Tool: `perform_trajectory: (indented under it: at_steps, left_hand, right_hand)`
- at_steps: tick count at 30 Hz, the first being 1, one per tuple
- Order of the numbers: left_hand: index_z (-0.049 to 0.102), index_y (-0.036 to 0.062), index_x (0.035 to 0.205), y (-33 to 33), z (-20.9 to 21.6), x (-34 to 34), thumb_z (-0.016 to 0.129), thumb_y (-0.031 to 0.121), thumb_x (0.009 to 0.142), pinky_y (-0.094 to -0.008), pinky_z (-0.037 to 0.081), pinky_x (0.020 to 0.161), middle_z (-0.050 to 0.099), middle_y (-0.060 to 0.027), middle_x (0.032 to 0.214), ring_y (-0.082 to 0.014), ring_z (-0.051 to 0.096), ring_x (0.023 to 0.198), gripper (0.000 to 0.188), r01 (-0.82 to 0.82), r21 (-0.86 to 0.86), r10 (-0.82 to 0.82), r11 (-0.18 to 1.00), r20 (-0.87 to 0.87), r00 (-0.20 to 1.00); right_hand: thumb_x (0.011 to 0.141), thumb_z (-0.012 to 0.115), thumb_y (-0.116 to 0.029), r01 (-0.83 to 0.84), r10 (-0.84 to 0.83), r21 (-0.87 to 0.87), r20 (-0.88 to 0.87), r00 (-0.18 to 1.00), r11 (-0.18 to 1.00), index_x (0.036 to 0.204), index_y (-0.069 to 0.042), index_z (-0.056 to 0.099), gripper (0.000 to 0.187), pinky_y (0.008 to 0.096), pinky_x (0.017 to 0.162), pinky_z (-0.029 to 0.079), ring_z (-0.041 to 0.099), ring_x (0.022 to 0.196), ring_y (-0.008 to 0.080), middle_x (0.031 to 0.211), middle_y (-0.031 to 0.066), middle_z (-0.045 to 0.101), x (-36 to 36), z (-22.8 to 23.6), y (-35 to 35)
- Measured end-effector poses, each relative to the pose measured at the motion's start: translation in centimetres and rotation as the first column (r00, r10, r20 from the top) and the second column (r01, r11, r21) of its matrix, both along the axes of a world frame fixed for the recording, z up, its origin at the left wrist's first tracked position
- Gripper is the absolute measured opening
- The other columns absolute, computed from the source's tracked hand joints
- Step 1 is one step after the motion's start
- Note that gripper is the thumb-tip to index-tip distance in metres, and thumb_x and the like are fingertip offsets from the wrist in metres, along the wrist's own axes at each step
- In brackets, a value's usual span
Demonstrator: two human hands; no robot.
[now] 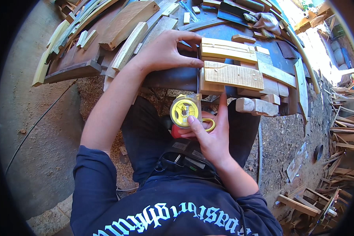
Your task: Assemble a small wooden toy robot or figure using wooden blocks, a hammer, and glue.
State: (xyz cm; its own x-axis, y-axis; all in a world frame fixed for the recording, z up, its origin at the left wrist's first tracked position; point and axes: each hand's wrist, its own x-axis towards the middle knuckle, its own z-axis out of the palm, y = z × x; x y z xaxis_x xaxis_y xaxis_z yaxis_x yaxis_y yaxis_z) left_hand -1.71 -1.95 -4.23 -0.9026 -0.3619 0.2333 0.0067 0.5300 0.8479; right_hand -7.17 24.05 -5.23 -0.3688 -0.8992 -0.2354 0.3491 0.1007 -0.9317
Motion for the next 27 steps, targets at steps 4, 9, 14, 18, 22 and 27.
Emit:
perform_trajectory:
  at_steps: [4, 9, 14, 18, 22, 27]
  left_hand:
    - [0.064, -0.0041, 0.132, 0.45, 0.36, -0.07, 0.089, 0.022, 0.078, -0.0348, 0.055, 0.099, 0.073, -0.0141, 0.121, -0.0218, 0.072, 0.108, 0.065, -0.023, -0.072, 0.023, 0.997, 0.001, 1.000]
    - [0.065, -0.0038, 0.132, 0.22, 0.19, -0.06, 0.089, 0.023, 0.079, -0.0327, 0.052, 0.101, 0.074, -0.0140, 0.120, -0.0185, 0.070, 0.110, 0.064, -0.019, -0.091, 0.020, 0.996, 0.008, 1.000]
    - [0.065, -0.0038, 0.132, 0.02, -0.05, -0.04, 0.089, 0.025, 0.079, -0.0326, 0.050, 0.104, 0.074, -0.0145, 0.120, -0.0173, 0.068, 0.114, 0.066, 0.002, -0.046, -0.001, 0.999, 0.010, 1.000]
    - [0.064, -0.0035, 0.133, 0.04, -0.05, -0.03, 0.089, 0.024, 0.079, -0.0327, 0.051, 0.104, 0.073, -0.0147, 0.123, -0.0180, 0.068, 0.113, 0.065, -0.004, -0.068, 0.006, 0.998, 0.018, 1.000]
    - [0.063, -0.0035, 0.135, 0.26, 0.46, 0.02, 0.088, 0.022, 0.080, -0.0331, 0.052, 0.103, 0.072, -0.0152, 0.125, -0.0184, 0.068, 0.114, 0.065, -0.006, -0.022, 0.008, 1.000, 0.056, 0.998]
    - [0.061, -0.0039, 0.138, -0.25, 0.64, 0.11, 0.088, 0.019, 0.081, -0.0347, 0.051, 0.105, 0.070, -0.0152, 0.128, -0.0190, 0.066, 0.117, 0.068, 0.073, 0.036, -0.075, 0.997, 0.064, 0.995]
  right_hand:
    - [0.100, 0.064, -0.011, -0.011, 0.011, 0.011, 0.015, 1.000, 1.000, 0.160, -0.020, -0.022, 0.105, 0.0355, 0.073, 0.065, 0.076, 0.088, 0.0269, 0.111, 0.0245, 0.068, -0.16, 0.10, 0.06]
    - [0.100, 0.064, -0.010, -0.015, 0.014, 0.019, 0.013, 1.000, 1.000, 0.161, -0.021, -0.021, 0.104, 0.0367, 0.073, 0.065, 0.076, 0.089, 0.0282, 0.112, 0.0250, 0.067, -0.16, 0.14, -0.02]
    - [0.101, 0.063, -0.010, -0.007, 0.007, 0.017, 0.024, 1.000, 1.000, 0.161, -0.022, -0.020, 0.104, 0.0373, 0.073, 0.065, 0.076, 0.088, 0.0290, 0.111, 0.0242, 0.067, -0.13, 0.09, 0.00]
    - [0.101, 0.063, -0.010, -0.013, 0.013, 0.031, 0.013, 1.000, 0.999, 0.161, -0.022, -0.020, 0.104, 0.0373, 0.072, 0.065, 0.076, 0.087, 0.0290, 0.110, 0.0240, 0.067, -0.17, 0.17, 0.05]
    - [0.101, 0.064, -0.010, -0.009, 0.009, 0.022, 0.011, 1.000, 1.000, 0.161, -0.022, -0.020, 0.104, 0.0367, 0.071, 0.065, 0.076, 0.086, 0.0287, 0.110, 0.0238, 0.067, -0.07, 0.07, 0.00]
    - [0.100, 0.064, -0.010, 0.008, -0.008, 0.026, 0.014, 1.000, 1.000, 0.161, -0.023, -0.021, 0.105, 0.0362, 0.071, 0.065, 0.076, 0.086, 0.0281, 0.109, 0.0232, 0.067, -0.05, -0.11, 0.03]
